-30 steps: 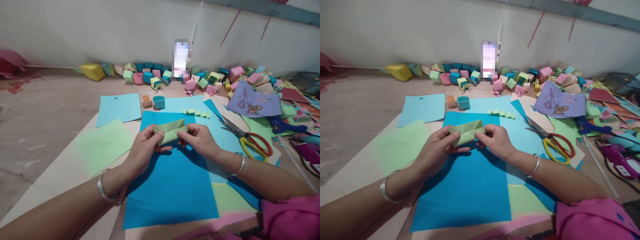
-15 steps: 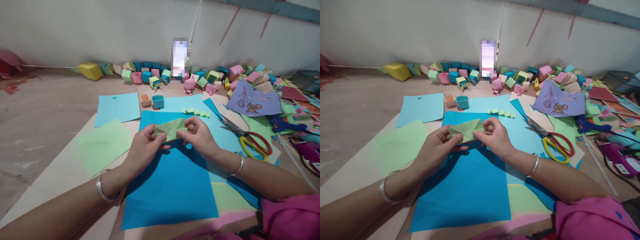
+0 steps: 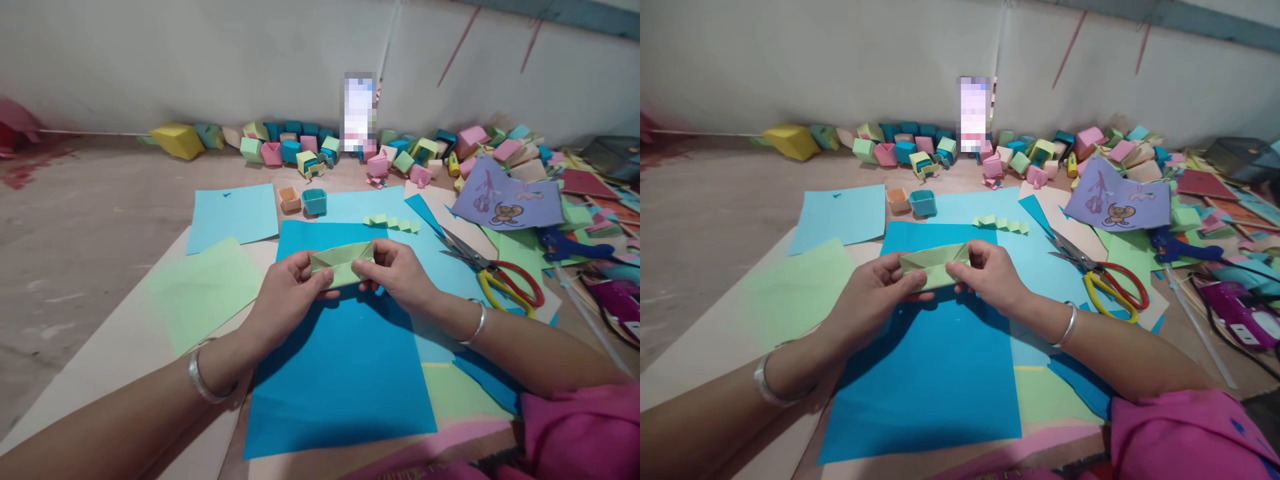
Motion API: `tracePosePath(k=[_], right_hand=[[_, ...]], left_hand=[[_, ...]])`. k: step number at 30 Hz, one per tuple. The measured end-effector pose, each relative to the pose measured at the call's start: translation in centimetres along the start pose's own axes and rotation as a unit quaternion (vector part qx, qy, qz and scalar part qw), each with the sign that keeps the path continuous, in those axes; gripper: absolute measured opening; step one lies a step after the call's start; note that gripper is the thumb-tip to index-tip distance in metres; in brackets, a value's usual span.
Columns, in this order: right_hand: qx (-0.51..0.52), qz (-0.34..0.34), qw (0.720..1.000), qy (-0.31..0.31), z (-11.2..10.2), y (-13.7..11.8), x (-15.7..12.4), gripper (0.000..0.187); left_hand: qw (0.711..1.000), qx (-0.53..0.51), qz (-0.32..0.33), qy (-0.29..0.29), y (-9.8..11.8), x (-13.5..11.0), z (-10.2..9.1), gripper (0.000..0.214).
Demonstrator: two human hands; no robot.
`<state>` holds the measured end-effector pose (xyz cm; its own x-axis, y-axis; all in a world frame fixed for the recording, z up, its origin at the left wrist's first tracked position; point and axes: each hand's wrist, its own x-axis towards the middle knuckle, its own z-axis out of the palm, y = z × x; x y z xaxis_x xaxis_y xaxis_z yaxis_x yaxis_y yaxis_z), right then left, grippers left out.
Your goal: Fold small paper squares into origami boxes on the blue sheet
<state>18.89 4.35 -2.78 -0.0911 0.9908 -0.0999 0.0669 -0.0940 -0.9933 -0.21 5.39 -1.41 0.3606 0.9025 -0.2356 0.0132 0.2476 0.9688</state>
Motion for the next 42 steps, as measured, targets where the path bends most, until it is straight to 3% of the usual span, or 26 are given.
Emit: tracePosePath(k=[7, 11, 16, 24, 30, 37, 42], right_hand=[[0.052, -0.011, 0.997, -0.063, -0.4, 0.0, 0.2, 0.035], [0.035, 0.009, 0.993, -0.117, -0.6, -0.2, 0.2, 0.034], [-0.005, -0.002, 0.996, -0.090, -0.4, -0.5, -0.3, 0.020], [-0.020, -0.030, 0.997, -0.069, 0.0, -0.8, -0.9, 0.018], [0.046, -0.044, 0.995, -0.077, -0.4, -0.4, -0.7, 0.016], [0.100, -0.016, 0.989, -0.110, -0.9, -0.1, 0.0, 0.011], [0.112, -0.011, 0.988, -0.102, -1.0, 0.1, 0.2, 0.012]], left_hand=[[0.999, -0.023, -0.001, 0.023, 0.4, 0.0, -0.1, 0.031], [1.000, -0.013, -0.008, -0.011, 0.5, 0.0, -0.3, 0.027], [0.997, -0.007, -0.037, -0.066, 0.6, -0.1, -0.1, 0.030], [0.998, 0.001, -0.012, -0.057, 0.5, -0.2, 0.0, 0.024], [0.998, -0.048, -0.020, -0.022, 0.9, -0.3, 0.0, 0.015], [0.988, -0.127, -0.061, -0.064, 0.8, 0.3, -0.8, 0.021], [0.985, -0.143, -0.053, -0.082, 1.0, 0.3, -0.9, 0.024]])
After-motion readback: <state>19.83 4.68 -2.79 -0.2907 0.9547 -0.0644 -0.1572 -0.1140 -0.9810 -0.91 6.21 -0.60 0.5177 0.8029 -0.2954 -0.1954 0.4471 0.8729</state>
